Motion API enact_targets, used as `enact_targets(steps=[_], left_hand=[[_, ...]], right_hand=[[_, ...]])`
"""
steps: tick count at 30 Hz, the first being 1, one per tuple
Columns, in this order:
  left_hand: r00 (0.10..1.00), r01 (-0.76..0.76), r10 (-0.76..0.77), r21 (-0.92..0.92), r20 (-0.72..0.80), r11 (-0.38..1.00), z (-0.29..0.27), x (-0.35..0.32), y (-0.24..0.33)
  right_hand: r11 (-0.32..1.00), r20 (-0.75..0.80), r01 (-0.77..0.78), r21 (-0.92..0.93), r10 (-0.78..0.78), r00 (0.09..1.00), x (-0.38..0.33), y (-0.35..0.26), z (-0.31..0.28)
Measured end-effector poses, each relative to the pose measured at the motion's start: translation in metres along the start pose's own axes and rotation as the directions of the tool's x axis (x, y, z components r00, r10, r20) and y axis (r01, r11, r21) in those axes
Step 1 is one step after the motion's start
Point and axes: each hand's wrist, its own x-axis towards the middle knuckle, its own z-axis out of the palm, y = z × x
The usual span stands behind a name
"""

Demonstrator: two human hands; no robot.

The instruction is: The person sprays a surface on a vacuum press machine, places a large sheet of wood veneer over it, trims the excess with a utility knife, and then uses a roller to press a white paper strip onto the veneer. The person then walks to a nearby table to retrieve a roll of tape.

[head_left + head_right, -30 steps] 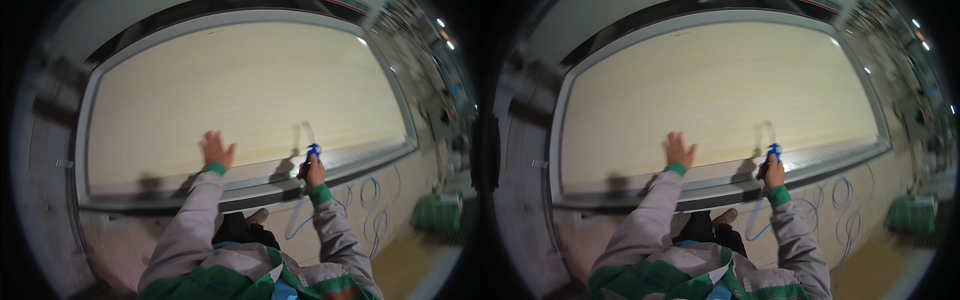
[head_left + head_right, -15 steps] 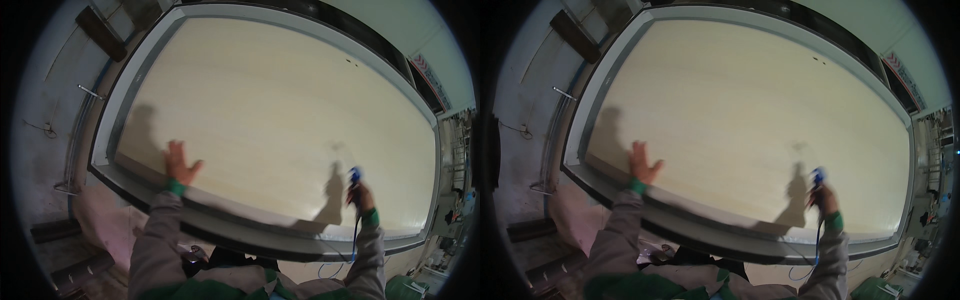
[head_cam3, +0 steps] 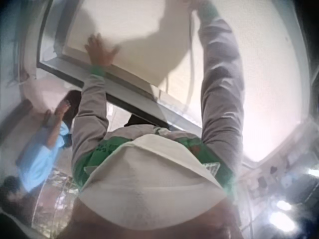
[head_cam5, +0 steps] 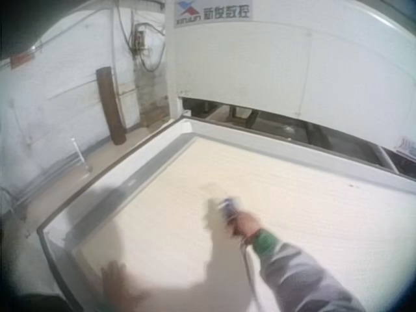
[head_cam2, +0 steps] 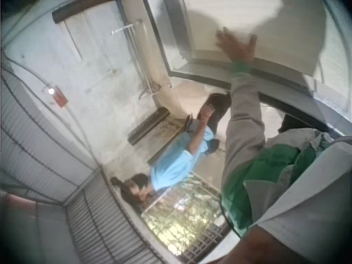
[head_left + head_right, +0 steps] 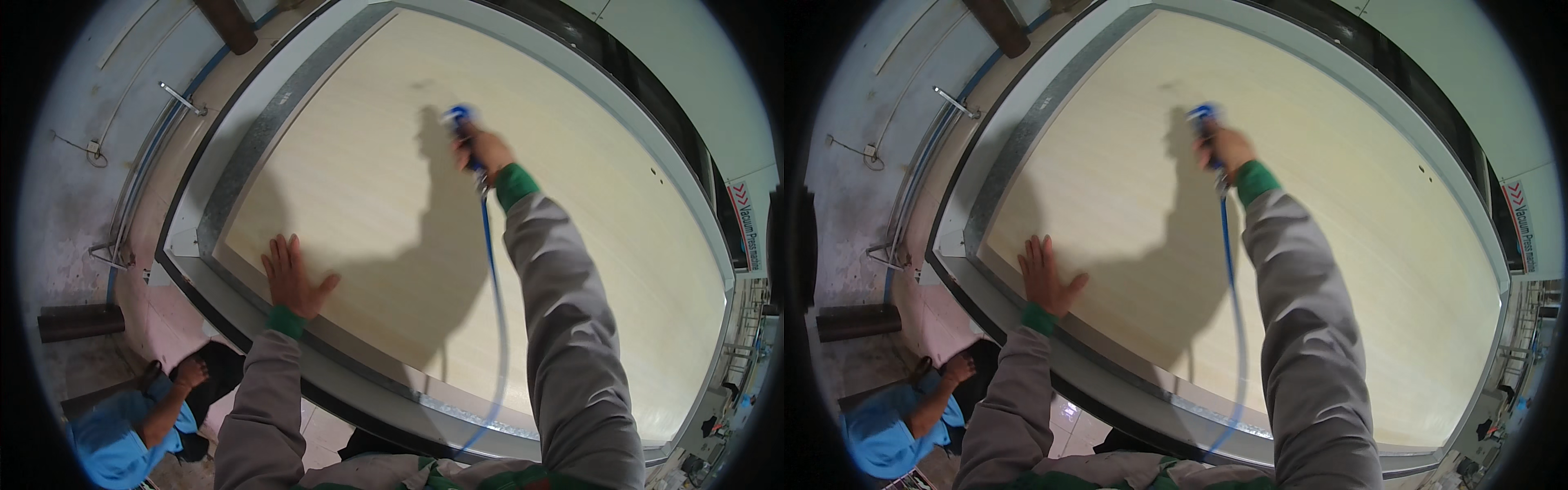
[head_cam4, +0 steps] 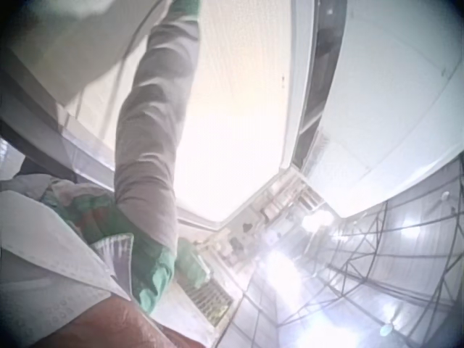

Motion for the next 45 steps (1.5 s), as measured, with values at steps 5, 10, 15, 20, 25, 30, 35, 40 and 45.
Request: enact_targets(steps=[5,10,15,20,25,30,35,40,45], left_hand=[[0.998,-0.012,0.010,-0.039,-0.055,0.999,0.000,-0.004,-0.002],[0.993,0.003,-0.011,-0.068,-0.116,0.998,0.006,-0.002,-0.003],[0.994,0.005,-0.011,-0.052,-0.113,0.999,0.015,-0.002,-0.010],[0.991,-0.070,0.057,-0.105,-0.118,0.992,0.029,-0.007,-0.028],[0.865,0.429,-0.452,-0.146,-0.218,0.892,0.030,0.013,-0.099],[0.869,0.495,-0.495,-0.084,0.026,0.865,0.027,-0.014,-0.130],[0.997,0.026,-0.044,-0.275,-0.059,0.961,0.008,-0.150,0.000],[0.906,-0.295,0.424,-0.715,0.002,0.634,-0.027,-0.328,0.087],[0.788,0.126,0.424,-0.791,0.447,0.599,0.027,-0.487,0.032]], right_hand=[[0.901,-0.367,0.040,0.432,0.136,0.920,-0.045,0.004,0.016],[0.972,0.161,-0.235,-0.033,0.237,0.958,-0.117,0.051,-0.023],[0.909,-0.260,-0.166,0.383,0.278,0.925,-0.162,0.063,-0.004],[0.944,0.276,-0.258,-0.208,0.310,0.910,-0.225,0.056,0.083],[0.963,0.420,-0.217,-0.159,0.265,0.868,-0.307,0.068,0.131],[0.909,0.244,-0.365,0.203,0.314,0.917,-0.422,0.097,0.127],[0.830,-0.033,-0.388,0.400,0.436,0.900,-0.607,0.172,0.073],[0.632,-0.656,0.328,0.702,0.395,0.643,-0.875,0.276,-0.020],[0.431,-0.854,0.737,0.521,0.259,0.452,-1.076,0.419,0.054]])
